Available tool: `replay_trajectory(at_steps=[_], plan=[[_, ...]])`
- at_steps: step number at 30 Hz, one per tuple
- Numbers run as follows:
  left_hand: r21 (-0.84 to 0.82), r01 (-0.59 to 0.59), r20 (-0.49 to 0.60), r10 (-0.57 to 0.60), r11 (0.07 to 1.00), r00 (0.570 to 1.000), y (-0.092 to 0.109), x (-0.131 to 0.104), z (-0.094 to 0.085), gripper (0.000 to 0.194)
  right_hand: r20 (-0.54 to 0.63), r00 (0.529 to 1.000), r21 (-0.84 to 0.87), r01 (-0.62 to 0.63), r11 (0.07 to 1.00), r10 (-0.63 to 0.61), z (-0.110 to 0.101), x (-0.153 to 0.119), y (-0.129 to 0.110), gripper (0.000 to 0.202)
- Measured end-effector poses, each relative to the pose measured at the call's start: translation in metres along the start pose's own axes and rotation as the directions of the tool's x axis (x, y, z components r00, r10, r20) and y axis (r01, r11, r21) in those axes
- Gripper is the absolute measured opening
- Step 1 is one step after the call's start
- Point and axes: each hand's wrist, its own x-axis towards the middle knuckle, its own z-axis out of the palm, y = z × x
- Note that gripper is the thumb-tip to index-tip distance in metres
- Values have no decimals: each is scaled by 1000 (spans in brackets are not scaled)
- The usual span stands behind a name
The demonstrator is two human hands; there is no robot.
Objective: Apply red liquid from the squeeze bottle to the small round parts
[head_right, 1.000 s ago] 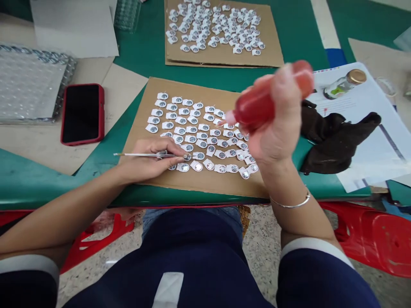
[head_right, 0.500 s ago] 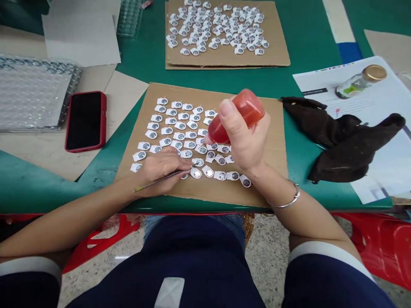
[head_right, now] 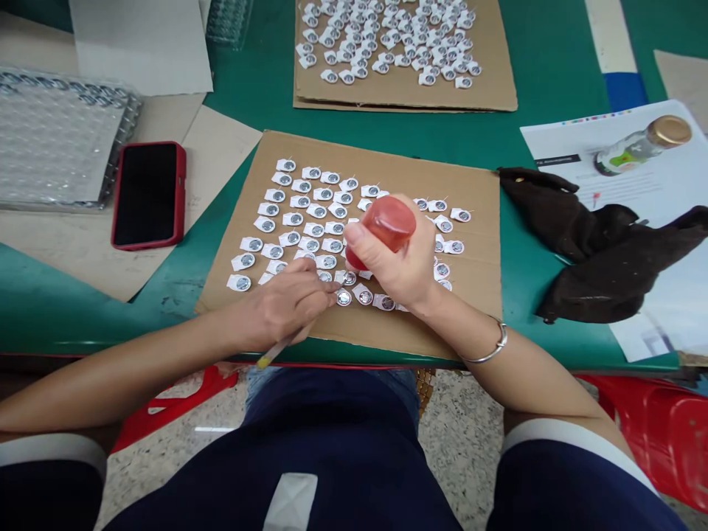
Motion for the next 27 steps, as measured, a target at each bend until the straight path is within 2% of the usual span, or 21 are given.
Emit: replay_trajectory(at_steps=[3,7,10,27], plan=[[201,-149,27,146,968,989,8,3,-1,23,22,998,-95,53,994,-52,0,-2,2,31],[315,-188,8,196,930,981,14,2,3,20,47,989,-132,148,980,-143,1,-2,0,25],[323,-201,17,206,925,978,16,1,6,18,66,984,-137,174,975,-167,2,-2,0,22],[306,-173,-20,188,936,982,14,1,5,20,86,987,-178,150,972,-137,2,-4,5,22]])
